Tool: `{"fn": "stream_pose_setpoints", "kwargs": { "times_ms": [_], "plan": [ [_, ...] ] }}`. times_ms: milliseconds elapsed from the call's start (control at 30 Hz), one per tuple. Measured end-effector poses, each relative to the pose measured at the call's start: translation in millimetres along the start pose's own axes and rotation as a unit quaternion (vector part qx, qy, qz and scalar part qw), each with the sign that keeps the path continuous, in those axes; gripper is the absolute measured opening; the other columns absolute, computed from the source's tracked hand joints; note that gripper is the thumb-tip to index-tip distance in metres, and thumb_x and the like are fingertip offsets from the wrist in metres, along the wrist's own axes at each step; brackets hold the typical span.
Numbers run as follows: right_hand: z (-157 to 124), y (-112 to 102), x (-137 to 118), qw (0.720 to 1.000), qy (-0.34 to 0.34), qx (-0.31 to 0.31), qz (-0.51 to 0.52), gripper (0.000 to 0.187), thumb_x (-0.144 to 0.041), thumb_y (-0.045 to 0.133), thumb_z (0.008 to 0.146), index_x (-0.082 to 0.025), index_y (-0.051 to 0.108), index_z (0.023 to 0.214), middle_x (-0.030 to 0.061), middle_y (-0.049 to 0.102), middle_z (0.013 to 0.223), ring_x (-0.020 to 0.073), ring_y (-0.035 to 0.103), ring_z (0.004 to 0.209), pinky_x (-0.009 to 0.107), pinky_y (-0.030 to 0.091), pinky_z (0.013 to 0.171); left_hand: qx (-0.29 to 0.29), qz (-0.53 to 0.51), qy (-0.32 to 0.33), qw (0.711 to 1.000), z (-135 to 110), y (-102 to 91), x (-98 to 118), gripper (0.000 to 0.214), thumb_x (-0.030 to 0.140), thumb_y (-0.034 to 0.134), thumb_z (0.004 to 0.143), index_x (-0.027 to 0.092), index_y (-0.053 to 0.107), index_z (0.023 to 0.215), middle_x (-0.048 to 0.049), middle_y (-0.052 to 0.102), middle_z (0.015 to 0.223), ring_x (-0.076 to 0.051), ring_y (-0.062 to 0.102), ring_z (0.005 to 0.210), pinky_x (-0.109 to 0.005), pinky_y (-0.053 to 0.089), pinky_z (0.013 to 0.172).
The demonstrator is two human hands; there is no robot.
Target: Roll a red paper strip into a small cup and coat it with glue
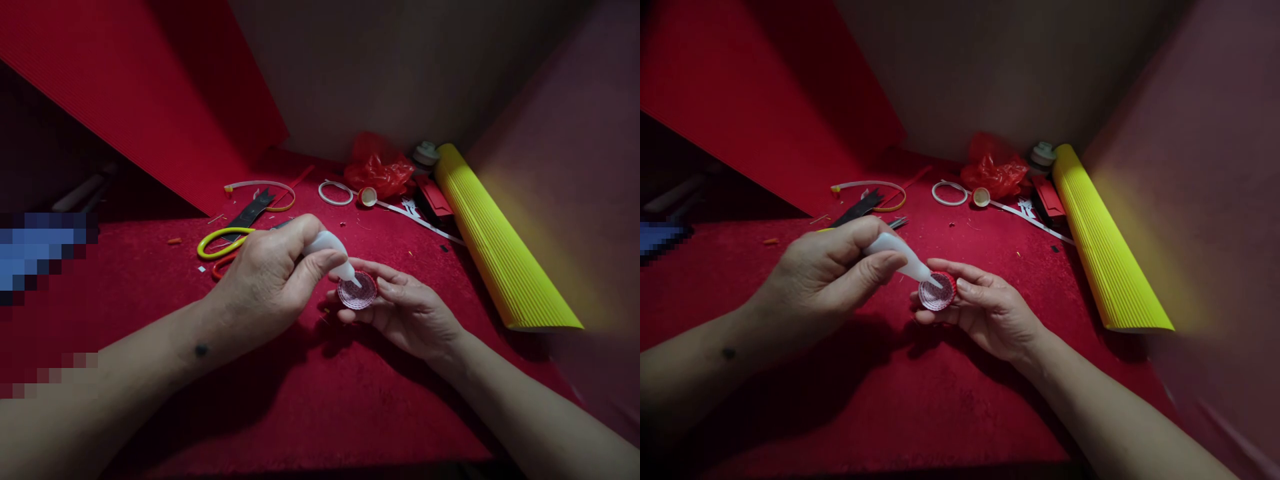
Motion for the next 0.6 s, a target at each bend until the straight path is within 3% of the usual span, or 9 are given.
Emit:
{"fn": "stream_pose_setpoints", "kwargs": {
  "times_ms": [233,600],
  "plan": [
    [-0.5,-0.7,-1.2,1.0,-0.005,-0.007,-0.023,0.034,-0.018,0.062,0.082,-0.015,0.062,0.116,0.0114,0.069,0.107,0.0288,0.065,0.104,0.036,0.053,0.081,-0.015,0.016,0.02,1.0,-0.5,0.9,1.8,0.021,0.029,0.049,0.088,0.013,0.059,0.077,-0.0014,0.058,0.064,-0.011,0.05,0.055,-0.026,0.037,0.053],
    [-2.1,-1.3,-2.1,1.0,-0.002,-0.006,-0.03,0.034,-0.021,0.067,0.079,-0.017,0.064,0.113,0.0091,0.068,0.107,0.0277,0.067,0.099,0.039,0.054,0.082,-0.006,0.009,0.044,0.999,-4.2,0.6,3.1,0.02,0.028,0.05,0.089,0.014,0.059,0.078,0.0003,0.057,0.061,-0.01,0.05,0.052,-0.024,0.037,0.049]
  ]
}}
Point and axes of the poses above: each hand's wrist, its own z-axis towards the middle knuckle, its own y-axis out of the palm, x = y × z, the point moved 3 cm from there along z, towards the middle knuckle
